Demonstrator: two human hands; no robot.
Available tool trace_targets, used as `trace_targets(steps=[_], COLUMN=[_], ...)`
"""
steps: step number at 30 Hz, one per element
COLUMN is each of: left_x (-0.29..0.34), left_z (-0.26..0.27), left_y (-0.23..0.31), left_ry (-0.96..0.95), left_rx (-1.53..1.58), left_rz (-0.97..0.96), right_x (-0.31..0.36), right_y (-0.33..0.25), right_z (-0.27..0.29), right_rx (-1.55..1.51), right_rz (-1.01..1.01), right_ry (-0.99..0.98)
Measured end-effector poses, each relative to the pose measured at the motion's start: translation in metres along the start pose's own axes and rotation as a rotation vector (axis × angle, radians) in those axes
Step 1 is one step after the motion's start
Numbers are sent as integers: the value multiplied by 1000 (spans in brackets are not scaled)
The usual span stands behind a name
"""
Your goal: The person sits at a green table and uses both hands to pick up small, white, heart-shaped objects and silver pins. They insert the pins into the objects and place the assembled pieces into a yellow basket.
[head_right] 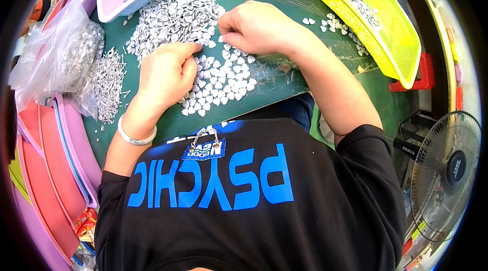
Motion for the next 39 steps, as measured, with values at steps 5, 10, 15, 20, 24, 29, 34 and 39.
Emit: trace_targets(steps=[5, 10, 15, 20, 24, 29, 34, 39], left_x=[0, -1, -5, -15, -14, -12, -12, -4], left_z=[0, 2, -5, -11, -13, -11, -12, -11], left_y=[-2, -3, -3, 1, -2, -2, 3, -1], left_ry=[1, 31, 29, 68, 40, 68, 80, 43], left_rx=[3, 2, -5, -98, -88, -98, -140, 7], left_rz=[20, 25, 37, -17, 24, 49, -21, 97], right_x=[-5, -8, -3, 3, 0, -5, -5, -2], right_y=[-4, -7, -10, -12, -7, -6, -7, -10], right_z=[2, -2, -1, 0, 11, 3, -3, 1], right_rx=[-75, -68, -73, -67, -113, -120, -6, -98], right_rz=[28, 17, 81, 178, 117, 166, 64, 160], right_ry=[164, 124, 102, -7, 125, 196, -10, 138])
Point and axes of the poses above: each hand's wrist, its own x-axis away from the middle knuckle, its own z-axis out of the back of the hand, y = z × x, the point moved 10 cm from there along -x, towards the middle knuckle, and after that the axes turned 13 degrees about -z, right-handed, at the moved point
